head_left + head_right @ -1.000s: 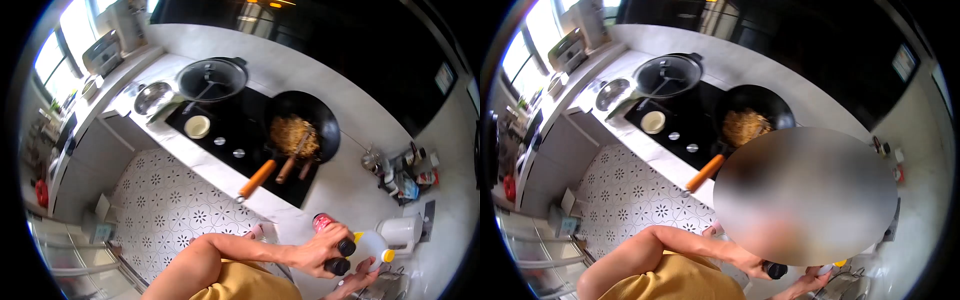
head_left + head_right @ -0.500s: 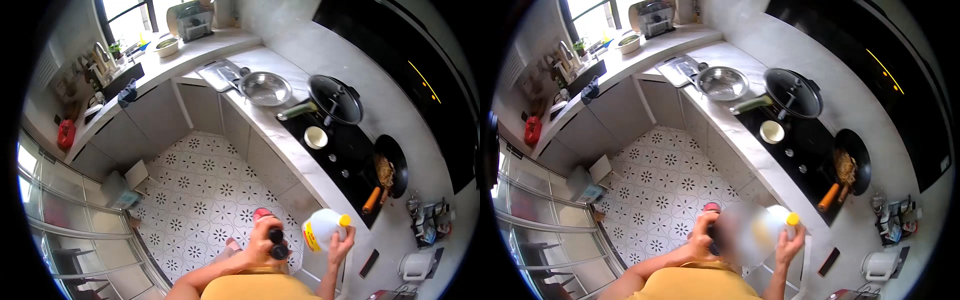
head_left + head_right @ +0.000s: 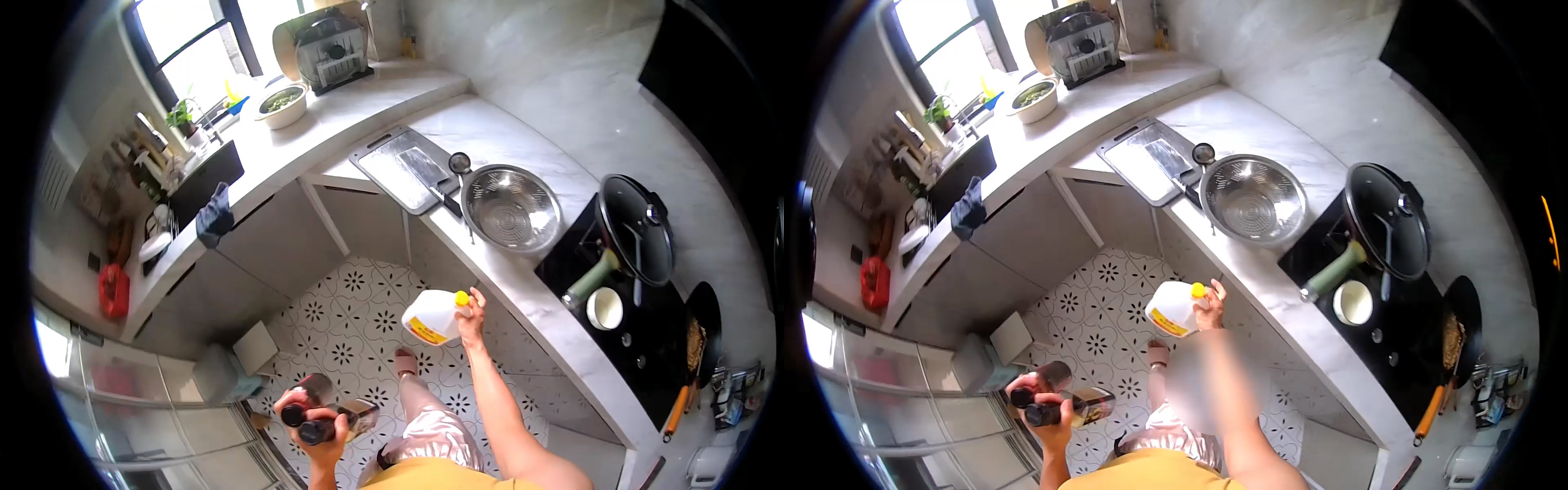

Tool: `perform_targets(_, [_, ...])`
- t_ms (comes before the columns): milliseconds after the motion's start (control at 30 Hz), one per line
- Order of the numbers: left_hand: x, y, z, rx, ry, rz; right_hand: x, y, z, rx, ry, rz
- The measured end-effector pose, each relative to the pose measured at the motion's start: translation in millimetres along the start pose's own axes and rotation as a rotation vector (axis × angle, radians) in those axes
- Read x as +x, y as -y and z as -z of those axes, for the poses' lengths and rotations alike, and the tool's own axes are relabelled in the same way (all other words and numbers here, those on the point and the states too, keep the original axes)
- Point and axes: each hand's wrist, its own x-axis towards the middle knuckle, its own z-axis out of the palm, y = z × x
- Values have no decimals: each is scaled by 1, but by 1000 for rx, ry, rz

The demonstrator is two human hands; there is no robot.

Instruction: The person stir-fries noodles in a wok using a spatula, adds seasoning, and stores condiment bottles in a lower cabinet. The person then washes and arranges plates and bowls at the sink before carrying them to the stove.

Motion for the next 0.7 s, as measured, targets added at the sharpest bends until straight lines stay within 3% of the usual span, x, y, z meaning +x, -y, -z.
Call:
perform_targets(100, [57,37,-5,74,-10,-4,53,-29,-58,183,-80,-54])
perform_targets(200, [106,62,-10,107,-10,24,83,-53,-85,44,-155,-23])
perform_targets(233, [120,73,-11,128,-14,12,93,-63,-89,109,-210,-116])
perform_targets(333, [157,94,-20,153,15,0,100,-51,-109,374,-444,-143])
perform_targets(500, [200,141,-23,52,80,9,101,-30,-138,483,-597,-93])
perform_targets(600, [214,177,-18,18,149,60,78,-37,-160,408,-641,-113])
perform_targets(667, [233,196,-12,1,178,18,58,-43,-197,212,-655,52])
perform_targets(700, [232,221,1,2,265,247,45,-42,-219,124,-665,38])
